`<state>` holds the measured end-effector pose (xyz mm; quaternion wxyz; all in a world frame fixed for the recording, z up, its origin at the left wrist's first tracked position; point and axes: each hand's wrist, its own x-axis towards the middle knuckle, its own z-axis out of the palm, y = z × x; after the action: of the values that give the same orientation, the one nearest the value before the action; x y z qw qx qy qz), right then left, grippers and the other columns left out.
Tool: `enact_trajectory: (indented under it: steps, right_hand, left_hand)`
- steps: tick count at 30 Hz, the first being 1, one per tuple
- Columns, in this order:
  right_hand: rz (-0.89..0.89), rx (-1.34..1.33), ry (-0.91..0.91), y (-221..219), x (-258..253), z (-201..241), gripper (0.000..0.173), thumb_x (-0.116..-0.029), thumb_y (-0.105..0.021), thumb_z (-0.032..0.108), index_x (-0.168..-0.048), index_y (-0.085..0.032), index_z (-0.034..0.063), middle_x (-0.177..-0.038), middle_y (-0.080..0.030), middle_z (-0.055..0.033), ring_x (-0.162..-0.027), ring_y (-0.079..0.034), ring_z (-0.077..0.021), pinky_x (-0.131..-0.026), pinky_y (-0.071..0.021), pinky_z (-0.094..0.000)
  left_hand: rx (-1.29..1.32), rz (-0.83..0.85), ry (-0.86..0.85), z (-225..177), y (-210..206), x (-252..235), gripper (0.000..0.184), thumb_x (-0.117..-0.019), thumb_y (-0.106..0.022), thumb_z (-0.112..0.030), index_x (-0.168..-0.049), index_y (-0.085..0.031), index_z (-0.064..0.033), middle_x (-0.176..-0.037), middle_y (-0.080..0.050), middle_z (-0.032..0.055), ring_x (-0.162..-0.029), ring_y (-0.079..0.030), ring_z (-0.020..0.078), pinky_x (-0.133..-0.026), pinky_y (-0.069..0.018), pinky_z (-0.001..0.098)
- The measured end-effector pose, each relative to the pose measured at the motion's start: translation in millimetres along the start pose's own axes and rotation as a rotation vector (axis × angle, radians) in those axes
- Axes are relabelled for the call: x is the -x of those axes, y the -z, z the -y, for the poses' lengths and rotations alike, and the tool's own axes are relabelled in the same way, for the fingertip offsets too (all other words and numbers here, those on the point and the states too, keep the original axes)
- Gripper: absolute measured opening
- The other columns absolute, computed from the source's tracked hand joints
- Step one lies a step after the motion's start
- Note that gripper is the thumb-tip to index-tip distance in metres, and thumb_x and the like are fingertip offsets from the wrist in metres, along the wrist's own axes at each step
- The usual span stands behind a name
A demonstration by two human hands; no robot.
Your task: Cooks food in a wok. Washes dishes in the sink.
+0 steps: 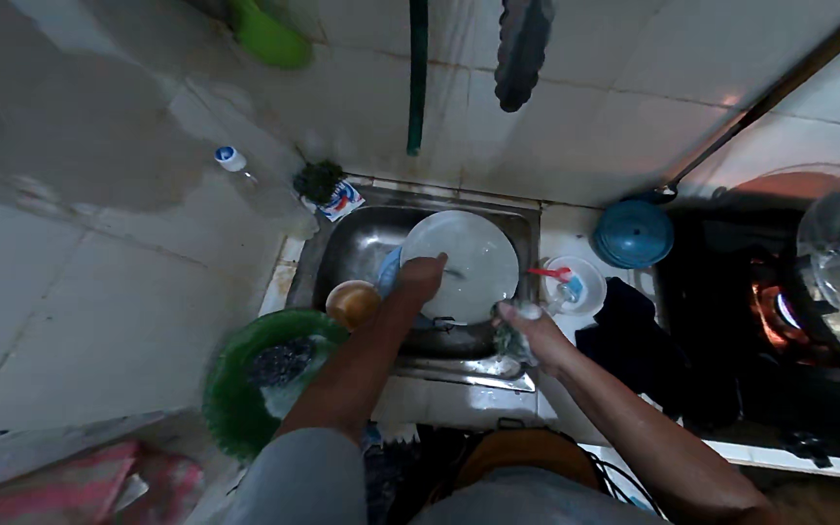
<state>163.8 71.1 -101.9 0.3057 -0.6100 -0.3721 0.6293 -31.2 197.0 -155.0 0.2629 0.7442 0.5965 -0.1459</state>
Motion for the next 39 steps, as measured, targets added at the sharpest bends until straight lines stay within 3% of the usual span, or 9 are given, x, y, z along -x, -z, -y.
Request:
enact_trajectory:
  steps: [5, 8, 11, 17, 21, 25, 29, 33, 39]
  right_hand:
    - [-0.14, -0.298, 0.203, -14, -38, 36, 0.028, -0.1052, -0.037, 0.025, -0.091, -0.057, 0.0119, -0.068, -0.058, 0.0028, -0.057, -0.057, -0.0084, -0.055, -0.0521, -0.0279]
    - [-0.21, -0.158, 0.355, -37, -79, 47, 0.022, -0.103, -0.051, 0.019, -0.117, -0.059, 0.0046, -0.088, -0.063, -0.0049, -0.072, -0.062, -0.0132, -0.064, -0.0552, -0.0336]
    - [-0.116, 0.593, 0.616, -62, -109, 43, 0.056, -0.0877, -0.077, 0.013, -0.138, -0.058, -0.0041, -0.14, -0.056, -0.0261, -0.129, -0.057, -0.0364, -0.109, -0.0481, -0.0509]
    - [-0.322, -0.04, 0.357, -96, -116, 50, 0.041, -0.1061, -0.056, 0.033, -0.121, -0.059, -0.0043, -0.097, -0.063, -0.0152, -0.082, -0.062, -0.0208, -0.075, -0.0546, -0.0395]
    - [-0.001, 0.06, 0.388, -100, -99, 30, 0.073, -0.0919, -0.068, 0.001, -0.155, -0.033, 0.0083, -0.141, -0.053, -0.0226, -0.116, -0.063, -0.029, -0.096, -0.0561, -0.0464]
    - [-0.297, 0.17, 0.334, -49, -101, 71, 0.048, -0.1014, -0.064, 0.016, -0.142, -0.047, -0.0012, -0.114, -0.063, -0.0215, -0.085, -0.065, -0.0251, -0.073, -0.0578, -0.0425]
    - [-0.375, 0.38, 0.394, 38, -102, 93, 0.057, -0.0979, -0.068, 0.045, -0.133, -0.06, 0.0002, -0.123, -0.067, -0.0187, -0.112, -0.066, -0.0265, -0.101, -0.0527, -0.0477]
    - [-0.294, 0.693, 0.169, 93, -97, 60, 0.052, -0.1001, -0.067, 0.036, -0.129, -0.06, -0.0057, -0.122, -0.063, -0.0305, -0.115, -0.062, -0.0438, -0.101, -0.0468, -0.0644]
    - [-0.286, 0.669, 0.064, 102, -93, 45, 0.037, -0.1044, -0.059, 0.022, -0.128, -0.059, -0.0067, -0.121, -0.062, -0.031, -0.111, -0.061, -0.0427, -0.097, -0.0467, -0.0627]
  left_hand:
    - [0.641, -0.032, -0.011, 24, -4, 35, 0.04, -0.1114, -0.035, -0.012, -0.15, -0.044, -0.0083, -0.097, -0.068, 0.0174, -0.074, -0.06, 0.0259, -0.069, -0.0496, 0.0423]
    - [1.051, -0.014, 0.012, 14, -9, 63, 0.039, -0.1121, -0.034, -0.016, -0.149, -0.046, -0.0139, -0.08, -0.054, 0.0055, -0.057, -0.043, 0.0104, -0.052, -0.037, 0.027]
    - [1.158, -0.057, 0.042, -10, -12, 83, 0.036, -0.1123, -0.036, -0.021, -0.147, -0.045, -0.0144, -0.08, -0.049, 0.0044, -0.059, -0.041, 0.0124, -0.053, -0.0384, 0.0296]
    - [1.381, -0.143, 0.134, -28, -23, 93, 0.033, -0.113, -0.034, -0.025, -0.141, -0.045, -0.0113, -0.078, -0.042, 0.002, -0.058, -0.039, 0.0119, -0.054, -0.0369, 0.0292]
    - [1.607, -0.192, 0.218, -40, -33, 94, 0.029, -0.1099, -0.044, -0.017, -0.137, -0.045, -0.0077, -0.078, -0.049, 0.0038, -0.057, -0.044, 0.0103, -0.051, -0.0401, 0.0263]
    - [1.528, 0.076, -0.054, -79, -38, 115, 0.03, -0.1123, -0.037, -0.021, -0.134, -0.048, -0.0028, -0.071, -0.042, -0.0014, -0.05, -0.043, 0.0082, -0.048, -0.0432, 0.0241]
    - [1.224, 0.012, -0.073, -61, -45, 110, 0.035, -0.1127, -0.035, -0.023, -0.13, -0.059, -0.0053, -0.084, -0.052, 0.0067, -0.062, -0.05, 0.0144, -0.061, -0.0495, 0.0324]
    - [1.275, -0.248, 0.189, -23, -66, 89, 0.033, -0.1109, -0.043, -0.026, -0.133, -0.058, -0.007, -0.117, -0.063, 0.0165, -0.084, -0.061, 0.0236, -0.073, -0.0523, 0.0411]
    - [1.328, -0.332, 0.258, -14, -81, 84, 0.029, -0.1093, -0.047, -0.02, -0.132, -0.056, -0.0038, -0.102, -0.062, 0.0152, -0.075, -0.056, 0.0211, -0.067, -0.0486, 0.0378]
